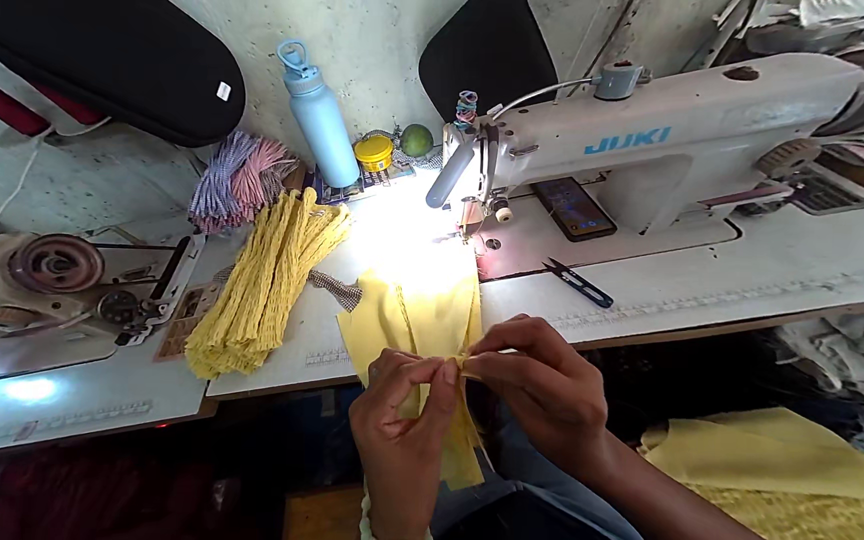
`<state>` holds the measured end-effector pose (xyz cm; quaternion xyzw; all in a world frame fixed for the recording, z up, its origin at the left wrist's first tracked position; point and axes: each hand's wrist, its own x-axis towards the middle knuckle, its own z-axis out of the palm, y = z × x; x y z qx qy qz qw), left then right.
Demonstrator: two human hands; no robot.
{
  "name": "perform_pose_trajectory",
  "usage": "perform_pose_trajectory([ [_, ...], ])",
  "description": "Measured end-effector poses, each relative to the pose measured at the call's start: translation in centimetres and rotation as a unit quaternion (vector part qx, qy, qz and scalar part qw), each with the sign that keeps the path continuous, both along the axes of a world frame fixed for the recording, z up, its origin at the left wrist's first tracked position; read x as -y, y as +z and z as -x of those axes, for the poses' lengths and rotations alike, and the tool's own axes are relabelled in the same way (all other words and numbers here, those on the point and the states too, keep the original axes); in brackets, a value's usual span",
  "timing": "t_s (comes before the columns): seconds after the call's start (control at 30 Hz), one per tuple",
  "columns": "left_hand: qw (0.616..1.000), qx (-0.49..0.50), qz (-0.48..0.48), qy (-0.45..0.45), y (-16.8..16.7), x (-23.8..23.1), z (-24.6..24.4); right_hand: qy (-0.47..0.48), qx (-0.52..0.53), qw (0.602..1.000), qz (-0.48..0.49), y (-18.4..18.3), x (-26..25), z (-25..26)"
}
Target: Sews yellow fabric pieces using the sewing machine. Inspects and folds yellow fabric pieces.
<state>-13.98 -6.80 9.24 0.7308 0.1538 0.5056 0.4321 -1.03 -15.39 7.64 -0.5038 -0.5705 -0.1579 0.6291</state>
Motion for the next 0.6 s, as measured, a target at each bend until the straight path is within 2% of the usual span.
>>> perform_pose_trajectory([
  [0.17, 1.0, 0.013, 0.014, 0.015, 0.18, -0.28, -0.18, 0.015, 0.049, 0.999, 0.018, -0.31, 0.18, 0.12],
  [0.37, 0.997, -0.005, -0.08, 0.003, 0.33, -0.28, -0.22, 0.008, 0.03, 1.0, 0.002, 0.22, -0.02, -0.23],
  [0.6, 0.995, -0.009, -0.1, -0.005, 0.48, -0.14, -0.33, 0.008, -0.01, 1.0, -0.014, 0.31, -0.08, -0.33],
])
